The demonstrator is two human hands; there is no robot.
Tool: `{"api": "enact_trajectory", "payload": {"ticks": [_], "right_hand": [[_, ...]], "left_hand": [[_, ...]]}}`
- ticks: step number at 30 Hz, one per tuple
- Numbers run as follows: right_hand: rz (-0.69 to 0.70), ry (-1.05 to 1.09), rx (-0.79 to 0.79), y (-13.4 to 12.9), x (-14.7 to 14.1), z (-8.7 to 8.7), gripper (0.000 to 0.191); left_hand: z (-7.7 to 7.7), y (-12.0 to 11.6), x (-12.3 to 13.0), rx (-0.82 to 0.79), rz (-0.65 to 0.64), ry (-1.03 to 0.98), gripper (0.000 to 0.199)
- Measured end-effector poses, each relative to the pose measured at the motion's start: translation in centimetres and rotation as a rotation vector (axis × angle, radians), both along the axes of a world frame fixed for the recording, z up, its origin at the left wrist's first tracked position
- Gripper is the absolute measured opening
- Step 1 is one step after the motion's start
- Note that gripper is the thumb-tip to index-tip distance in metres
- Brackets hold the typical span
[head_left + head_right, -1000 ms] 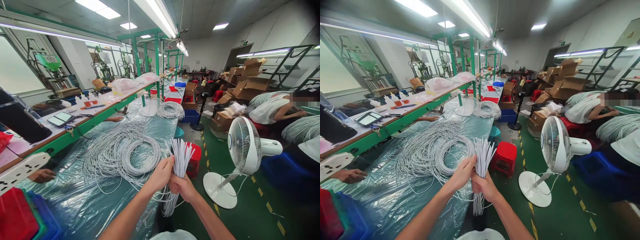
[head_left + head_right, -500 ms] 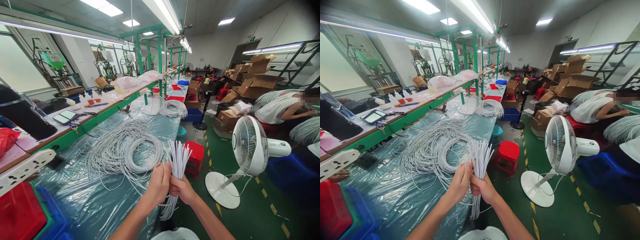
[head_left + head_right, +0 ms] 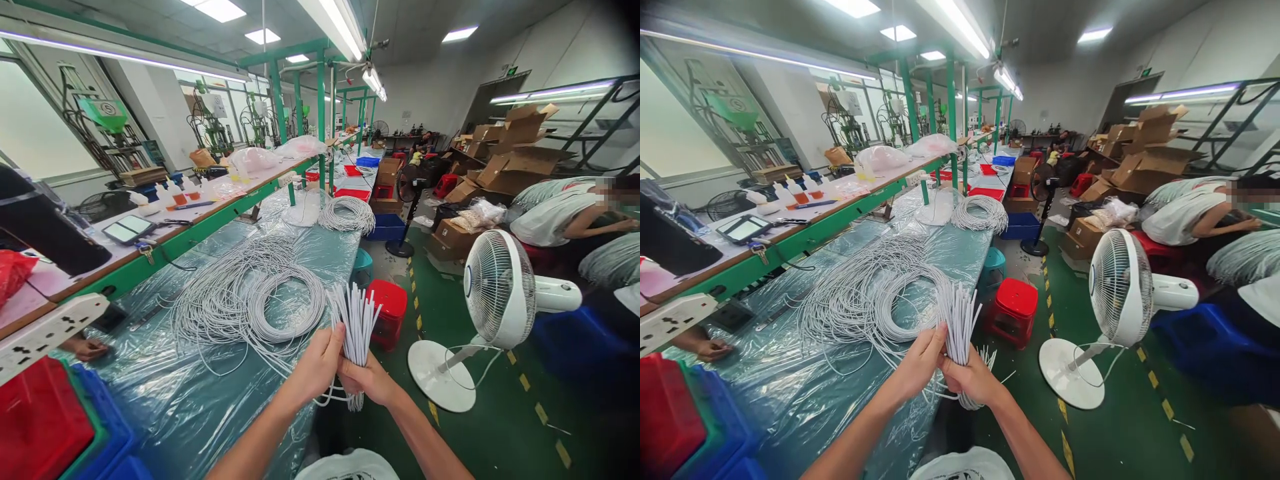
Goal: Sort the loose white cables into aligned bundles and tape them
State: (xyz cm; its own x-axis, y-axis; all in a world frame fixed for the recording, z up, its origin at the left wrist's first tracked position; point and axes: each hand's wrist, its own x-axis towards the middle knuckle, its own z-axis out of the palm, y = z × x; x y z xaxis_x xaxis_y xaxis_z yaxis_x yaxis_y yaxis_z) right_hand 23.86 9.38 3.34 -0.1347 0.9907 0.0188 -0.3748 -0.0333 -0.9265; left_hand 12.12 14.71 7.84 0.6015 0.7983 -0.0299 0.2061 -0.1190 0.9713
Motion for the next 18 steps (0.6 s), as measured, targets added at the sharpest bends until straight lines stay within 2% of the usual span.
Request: {"api": "enact_trajectory", "payload": {"ticks": [4,9,11,14,16,18], "right_hand": [[-0.024,-0.046,-0.002,-0.2,0.0,-0.1,0.042],[-0.113,-0.032,-0.009,-0.2,-0.7,-0.5,0.049],[-0.18,-0.003,-0.045,-0.2,-0.9,-0.7,0.052],[-0.278,0.051,-0.132,-0.4,-0.4,-1.4,0.051],[-0.321,0.047,-0.169,-0.4,0.5,-2.2,0.048],[-0.32,-0.022,-0.199,-0.2,1.7,-3.1,0.042]], "left_hand": [[-0.4,0.3,0.2,-0.036,-0.051,-0.02,0.06],[-0.4,0.6,0.4,-0.087,-0.161,-0.049,0.063],[-0.2,0.4,0.1,-0.003,-0.173,-0.061,0.061],[-0.7,-0.6,-1.1,0.25,-0.049,-0.008,0.047],[-1.9,-1.5,-1.9,0.371,0.036,0.093,0.037],[-3.7,-2.4,-2.5,0.425,0.068,0.217,0.033]]}}
